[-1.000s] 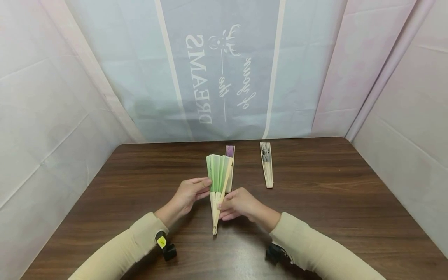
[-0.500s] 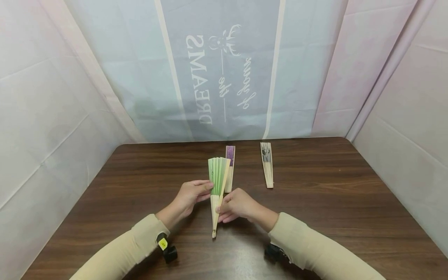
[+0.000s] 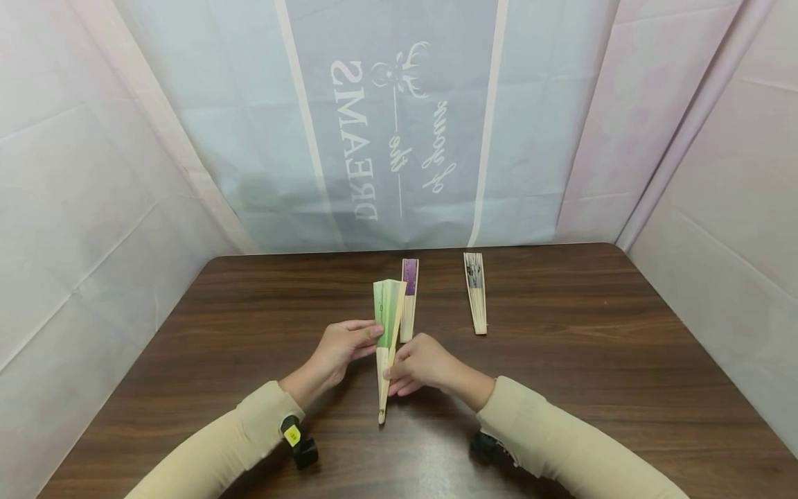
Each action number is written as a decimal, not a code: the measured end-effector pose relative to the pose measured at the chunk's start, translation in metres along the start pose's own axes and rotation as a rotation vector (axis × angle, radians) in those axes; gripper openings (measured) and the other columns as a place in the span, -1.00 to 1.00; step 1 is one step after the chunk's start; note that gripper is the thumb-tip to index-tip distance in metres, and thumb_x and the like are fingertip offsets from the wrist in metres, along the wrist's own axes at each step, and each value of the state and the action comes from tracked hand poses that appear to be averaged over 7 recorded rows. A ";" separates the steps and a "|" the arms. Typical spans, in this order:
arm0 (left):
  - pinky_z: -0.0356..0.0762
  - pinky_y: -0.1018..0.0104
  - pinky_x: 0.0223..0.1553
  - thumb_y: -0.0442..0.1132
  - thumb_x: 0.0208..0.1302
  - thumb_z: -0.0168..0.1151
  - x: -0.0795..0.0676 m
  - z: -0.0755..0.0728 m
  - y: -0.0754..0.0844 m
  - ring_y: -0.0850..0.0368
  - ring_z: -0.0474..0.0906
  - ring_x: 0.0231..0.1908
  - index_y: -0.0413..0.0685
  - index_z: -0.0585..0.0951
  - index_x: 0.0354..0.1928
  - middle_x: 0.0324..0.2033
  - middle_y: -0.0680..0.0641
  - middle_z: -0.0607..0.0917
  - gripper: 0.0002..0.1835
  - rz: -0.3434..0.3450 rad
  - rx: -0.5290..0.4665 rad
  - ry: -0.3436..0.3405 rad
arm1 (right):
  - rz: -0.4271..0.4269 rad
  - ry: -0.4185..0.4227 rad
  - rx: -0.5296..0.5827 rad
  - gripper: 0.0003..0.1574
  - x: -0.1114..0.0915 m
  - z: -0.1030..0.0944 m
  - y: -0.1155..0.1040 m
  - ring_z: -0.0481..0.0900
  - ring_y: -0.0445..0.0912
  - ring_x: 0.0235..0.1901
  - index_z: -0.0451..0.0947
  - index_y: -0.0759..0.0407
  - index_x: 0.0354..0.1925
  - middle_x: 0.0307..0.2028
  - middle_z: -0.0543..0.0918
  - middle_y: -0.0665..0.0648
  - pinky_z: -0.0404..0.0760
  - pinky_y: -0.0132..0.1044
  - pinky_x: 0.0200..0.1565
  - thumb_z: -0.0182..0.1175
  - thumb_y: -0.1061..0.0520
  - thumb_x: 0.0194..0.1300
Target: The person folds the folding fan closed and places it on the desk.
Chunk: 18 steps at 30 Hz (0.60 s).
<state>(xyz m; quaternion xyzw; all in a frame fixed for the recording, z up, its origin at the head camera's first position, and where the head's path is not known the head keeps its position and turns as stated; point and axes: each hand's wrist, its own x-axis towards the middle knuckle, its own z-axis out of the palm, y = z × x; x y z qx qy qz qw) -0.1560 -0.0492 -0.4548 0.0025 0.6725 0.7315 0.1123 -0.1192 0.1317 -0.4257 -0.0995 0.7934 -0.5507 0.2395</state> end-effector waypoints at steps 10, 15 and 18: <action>0.78 0.26 -0.06 -0.22 0.25 0.41 -0.001 0.003 0.000 0.16 0.74 -0.20 -0.37 0.64 0.05 -0.09 -0.26 0.76 -0.58 0.011 0.008 0.016 | -0.028 0.005 -0.071 -0.82 -0.001 0.001 -0.005 0.79 0.03 -0.44 0.67 0.50 -0.32 -0.43 0.76 0.37 0.83 -0.18 -0.36 0.28 0.32 0.28; 0.78 0.27 -0.07 -0.21 0.24 0.41 -0.002 0.005 0.000 0.15 0.74 -0.19 -0.36 0.65 0.04 -0.09 -0.26 0.76 -0.58 0.005 0.008 0.021 | -0.040 0.007 -0.091 -0.83 -0.002 0.002 -0.005 0.79 0.06 -0.42 0.68 0.50 -0.30 -0.43 0.76 0.37 0.83 -0.14 -0.35 0.28 0.32 0.28; 0.78 0.27 -0.08 -0.21 0.24 0.42 -0.002 0.005 -0.001 0.16 0.74 -0.19 -0.36 0.65 0.04 -0.09 -0.26 0.76 -0.58 -0.001 0.011 0.023 | -0.034 0.015 -0.092 -0.83 -0.002 0.003 -0.004 0.79 0.05 -0.44 0.69 0.49 -0.30 -0.44 0.76 0.36 0.83 -0.14 -0.35 0.28 0.32 0.27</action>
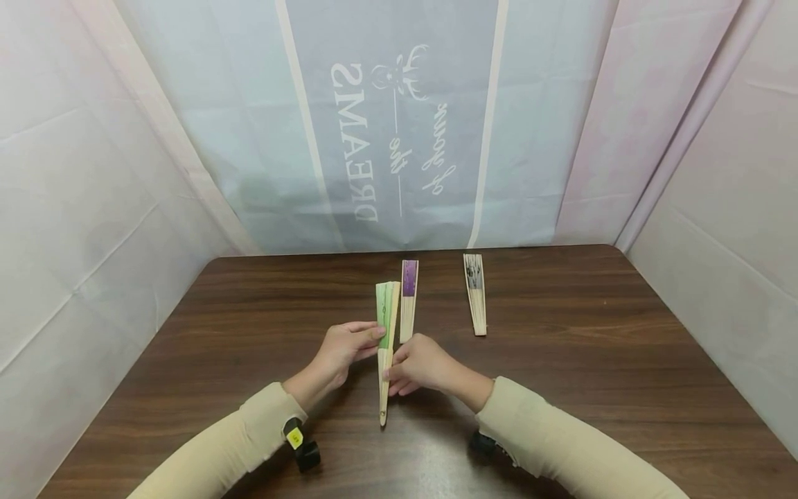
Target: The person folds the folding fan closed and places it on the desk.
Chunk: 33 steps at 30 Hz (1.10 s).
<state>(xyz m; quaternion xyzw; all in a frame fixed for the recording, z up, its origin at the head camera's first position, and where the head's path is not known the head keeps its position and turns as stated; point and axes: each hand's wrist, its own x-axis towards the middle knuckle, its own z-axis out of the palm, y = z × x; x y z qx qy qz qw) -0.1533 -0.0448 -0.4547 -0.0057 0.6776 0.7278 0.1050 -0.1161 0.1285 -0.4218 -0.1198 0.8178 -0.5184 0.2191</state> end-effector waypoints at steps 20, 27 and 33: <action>0.78 0.25 -0.07 -0.22 0.30 0.36 -0.008 0.003 0.000 0.12 0.75 -0.17 -0.40 0.66 0.02 -0.08 -0.30 0.75 -0.62 0.043 -0.025 -0.055 | 0.006 0.100 0.071 -0.81 0.009 -0.015 -0.007 0.80 0.09 -0.39 0.68 0.51 -0.24 -0.41 0.76 0.38 0.84 -0.10 -0.28 0.29 0.31 0.27; 0.79 0.26 -0.10 -0.24 0.32 0.33 -0.014 0.002 -0.004 0.10 0.76 -0.18 -0.43 0.65 0.00 -0.09 -0.33 0.75 -0.64 0.044 -0.014 -0.065 | -0.011 0.142 0.079 -0.78 0.009 -0.026 -0.014 0.80 0.12 -0.34 0.66 0.52 -0.22 -0.40 0.76 0.38 0.83 -0.07 -0.20 0.29 0.30 0.27; 0.79 0.25 -0.12 -0.29 0.31 0.33 -0.018 -0.001 -0.006 0.14 0.75 -0.25 -0.48 0.65 -0.01 -0.14 -0.32 0.76 -0.66 0.065 -0.016 -0.064 | -0.024 0.157 0.101 -0.77 0.012 -0.032 -0.017 0.80 0.05 -0.37 0.66 0.50 -0.22 -0.40 0.77 0.34 0.82 -0.05 -0.15 0.30 0.28 0.27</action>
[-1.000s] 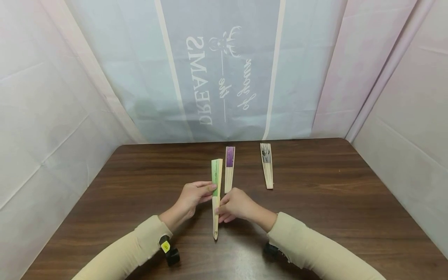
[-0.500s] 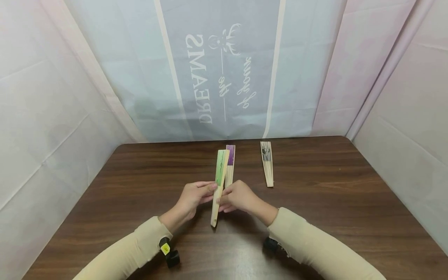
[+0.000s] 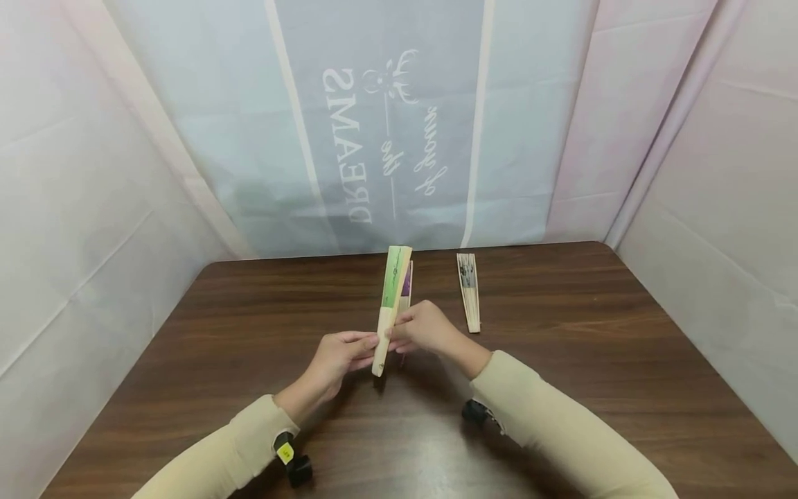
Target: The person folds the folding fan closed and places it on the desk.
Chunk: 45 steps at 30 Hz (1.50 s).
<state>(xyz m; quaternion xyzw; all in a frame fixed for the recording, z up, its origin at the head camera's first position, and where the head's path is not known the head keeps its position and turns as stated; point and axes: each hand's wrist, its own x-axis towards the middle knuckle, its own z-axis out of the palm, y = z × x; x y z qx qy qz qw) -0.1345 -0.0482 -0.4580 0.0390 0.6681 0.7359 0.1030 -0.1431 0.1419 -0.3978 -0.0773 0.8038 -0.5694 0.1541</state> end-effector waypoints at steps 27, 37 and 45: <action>0.80 0.37 -0.30 -0.42 0.26 0.33 0.029 -0.055 0.013 0.22 0.72 -0.40 -0.48 0.68 -0.10 -0.29 -0.18 0.79 -0.77 0.009 0.044 0.310 | -0.052 0.165 -0.004 -0.74 0.072 0.060 -0.017 0.79 0.00 -0.46 0.68 0.49 -0.14 -0.37 0.76 0.39 0.83 -0.17 -0.30 0.35 0.31 0.23; 0.79 0.42 -0.30 -0.40 0.29 0.32 0.042 -0.074 0.013 0.25 0.71 -0.38 -0.44 0.69 -0.08 -0.24 -0.18 0.79 -0.76 -0.014 0.126 0.346 | -0.020 0.173 -0.016 -0.70 0.086 0.081 -0.013 0.78 0.00 -0.51 0.67 0.48 -0.13 -0.46 0.76 0.36 0.82 -0.24 -0.41 0.39 0.36 0.14; 0.79 0.42 -0.31 -0.42 0.30 0.29 0.049 -0.081 0.010 0.24 0.69 -0.38 -0.47 0.68 -0.08 -0.23 -0.22 0.77 -0.78 -0.061 0.142 0.348 | 0.039 0.209 -0.027 -0.66 0.095 0.090 -0.007 0.77 0.00 -0.52 0.67 0.46 -0.12 -0.45 0.77 0.33 0.80 -0.28 -0.45 0.43 0.39 0.09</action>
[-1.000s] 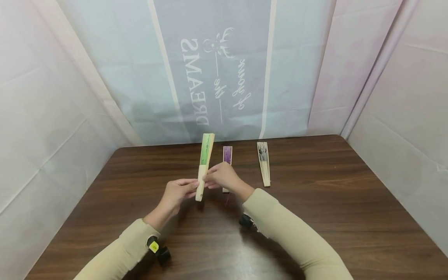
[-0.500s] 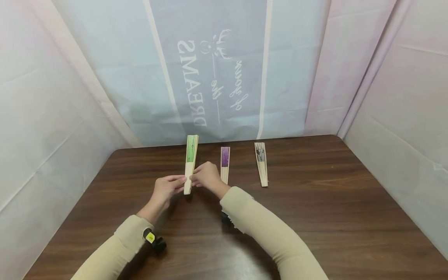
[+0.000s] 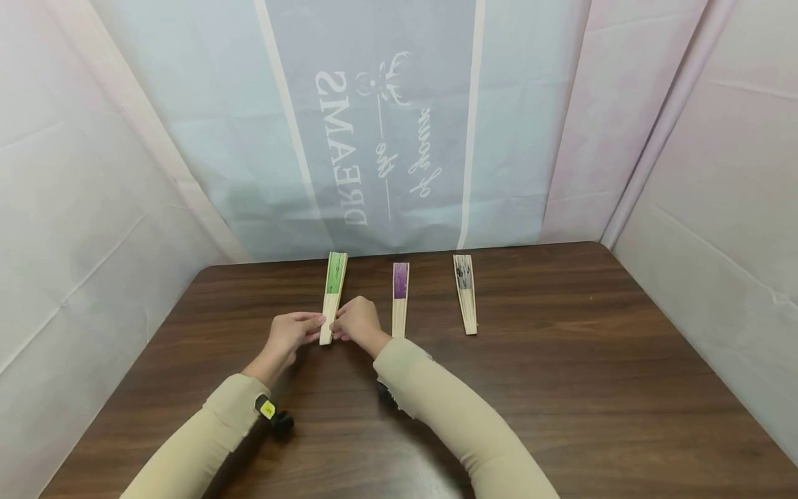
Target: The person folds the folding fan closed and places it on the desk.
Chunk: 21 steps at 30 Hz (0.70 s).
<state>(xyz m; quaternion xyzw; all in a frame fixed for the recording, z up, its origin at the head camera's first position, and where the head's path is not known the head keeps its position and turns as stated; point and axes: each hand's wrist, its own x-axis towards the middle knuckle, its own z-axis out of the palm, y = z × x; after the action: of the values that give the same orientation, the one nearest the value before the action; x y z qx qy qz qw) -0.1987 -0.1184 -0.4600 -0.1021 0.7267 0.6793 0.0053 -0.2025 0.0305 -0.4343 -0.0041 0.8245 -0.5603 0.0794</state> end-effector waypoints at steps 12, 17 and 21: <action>0.78 0.45 -0.32 -0.43 0.29 0.29 0.004 -0.006 -0.005 0.25 0.68 -0.38 -0.52 0.65 -0.06 -0.25 -0.25 0.78 -0.75 -0.049 0.045 -0.042 | 0.070 -0.011 0.025 -0.71 0.006 0.010 0.006 0.77 0.00 -0.55 0.67 0.49 -0.17 -0.44 0.76 0.35 0.79 -0.29 -0.49 0.42 0.41 0.08; 0.78 0.45 -0.34 -0.42 0.27 0.32 0.005 -0.008 -0.004 0.25 0.68 -0.42 -0.51 0.66 -0.09 -0.27 -0.25 0.78 -0.75 -0.040 0.092 -0.051 | 0.102 -0.026 0.006 -0.77 0.008 0.010 0.001 0.75 -0.01 -0.58 0.68 0.49 -0.24 -0.44 0.76 0.37 0.79 -0.30 -0.51 0.42 0.43 0.07; 0.76 0.47 -0.39 -0.42 0.24 0.35 0.005 -0.009 -0.002 0.27 0.66 -0.49 -0.49 0.70 -0.16 -0.31 -0.26 0.78 -0.79 0.002 0.182 -0.043 | 0.104 -0.038 -0.012 -0.80 0.010 0.011 -0.002 0.73 -0.05 -0.62 0.68 0.48 -0.27 -0.44 0.76 0.37 0.78 -0.31 -0.52 0.41 0.45 0.05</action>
<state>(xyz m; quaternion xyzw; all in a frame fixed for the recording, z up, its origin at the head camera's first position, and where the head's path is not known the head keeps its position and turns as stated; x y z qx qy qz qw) -0.2021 -0.1281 -0.4621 -0.0856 0.7852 0.6126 0.0294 -0.2113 0.0186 -0.4379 0.0276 0.8251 -0.5505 0.1240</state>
